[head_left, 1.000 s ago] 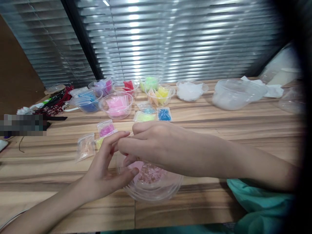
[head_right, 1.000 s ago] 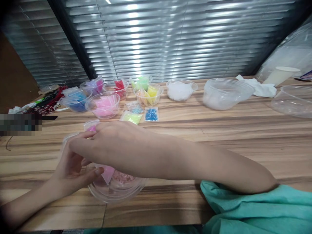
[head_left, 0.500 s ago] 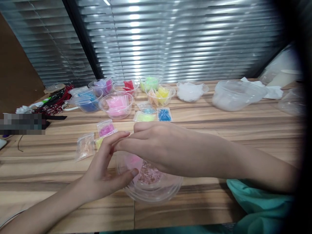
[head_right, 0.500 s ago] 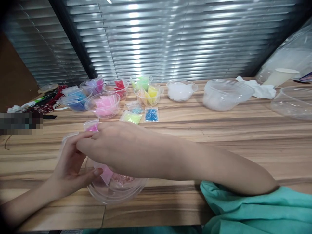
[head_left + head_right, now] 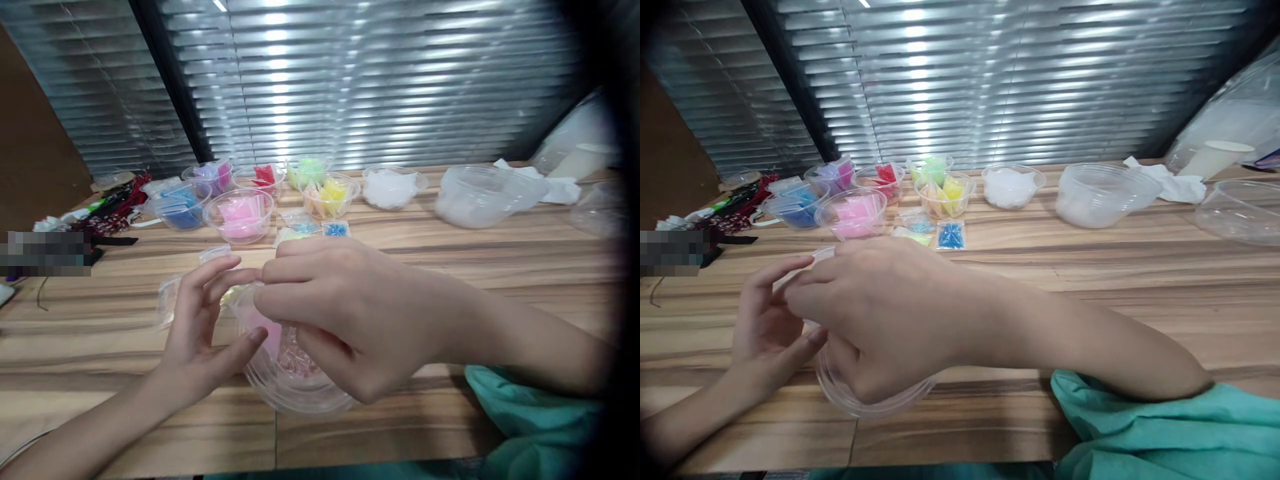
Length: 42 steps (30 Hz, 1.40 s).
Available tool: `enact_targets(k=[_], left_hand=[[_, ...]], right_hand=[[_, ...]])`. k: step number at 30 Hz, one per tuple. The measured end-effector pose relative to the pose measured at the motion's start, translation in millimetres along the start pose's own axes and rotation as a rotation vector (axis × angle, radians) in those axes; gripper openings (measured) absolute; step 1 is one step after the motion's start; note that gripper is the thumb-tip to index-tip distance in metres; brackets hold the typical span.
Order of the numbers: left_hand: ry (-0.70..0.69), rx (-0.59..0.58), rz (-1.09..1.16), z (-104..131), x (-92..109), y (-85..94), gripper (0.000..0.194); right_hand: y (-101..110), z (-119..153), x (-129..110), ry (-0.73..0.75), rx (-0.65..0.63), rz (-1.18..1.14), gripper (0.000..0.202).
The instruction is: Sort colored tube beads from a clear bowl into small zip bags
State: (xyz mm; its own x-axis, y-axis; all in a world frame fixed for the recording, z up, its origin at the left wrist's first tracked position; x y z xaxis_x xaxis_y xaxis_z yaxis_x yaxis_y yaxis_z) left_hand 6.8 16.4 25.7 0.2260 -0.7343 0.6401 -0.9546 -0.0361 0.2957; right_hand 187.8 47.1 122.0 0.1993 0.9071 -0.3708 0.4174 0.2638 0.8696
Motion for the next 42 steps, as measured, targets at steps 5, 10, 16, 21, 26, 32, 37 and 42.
enact_targets(k=[5,10,16,21,26,32,37,42], left_hand=[[0.017,0.047,0.031,-6,2,1.3,0.061],[-0.003,0.038,0.019,-7,1,0.4,0.060],[0.025,-0.008,0.025,-5,0,-0.5,0.061],[0.043,0.004,-0.009,-3,-3,0.9,0.059],[0.062,-0.002,0.008,-3,-4,-0.2,0.057],[0.067,-0.010,0.008,-2,-4,0.4,0.059],[0.058,-0.021,-0.005,-2,-5,0.5,0.058],[0.062,-0.027,0.008,-1,-5,-0.7,0.056]], right_hand=[[-7,1,2,-0.023,-0.225,0.035,0.023],[-18,8,3,-0.014,-0.406,0.114,0.020],[-34,16,7,0.063,-0.421,0.185,0.026],[-41,26,13,0.093,-0.420,0.166,0.022],[-47,33,21,0.056,-0.443,0.117,0.019],[-52,30,20,0.092,-0.516,0.144,0.034],[-48,30,18,0.023,-0.438,0.144,0.029],[-33,23,16,0.006,-0.344,0.129,0.033]])
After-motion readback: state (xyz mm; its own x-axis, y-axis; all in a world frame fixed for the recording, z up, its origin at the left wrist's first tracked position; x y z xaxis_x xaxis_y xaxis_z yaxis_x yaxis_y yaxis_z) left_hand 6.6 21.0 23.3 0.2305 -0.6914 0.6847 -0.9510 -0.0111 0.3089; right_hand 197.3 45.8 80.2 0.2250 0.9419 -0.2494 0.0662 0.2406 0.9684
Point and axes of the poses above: each hand's wrist, its own z-axis away from the middle knuckle, its own y-axis out of the back of the hand, x = y × z, the point moved 4 cm from there along -z, towards the middle knuckle, and after that the axes turned 11 degrees about -y, right-handed, at the moved point
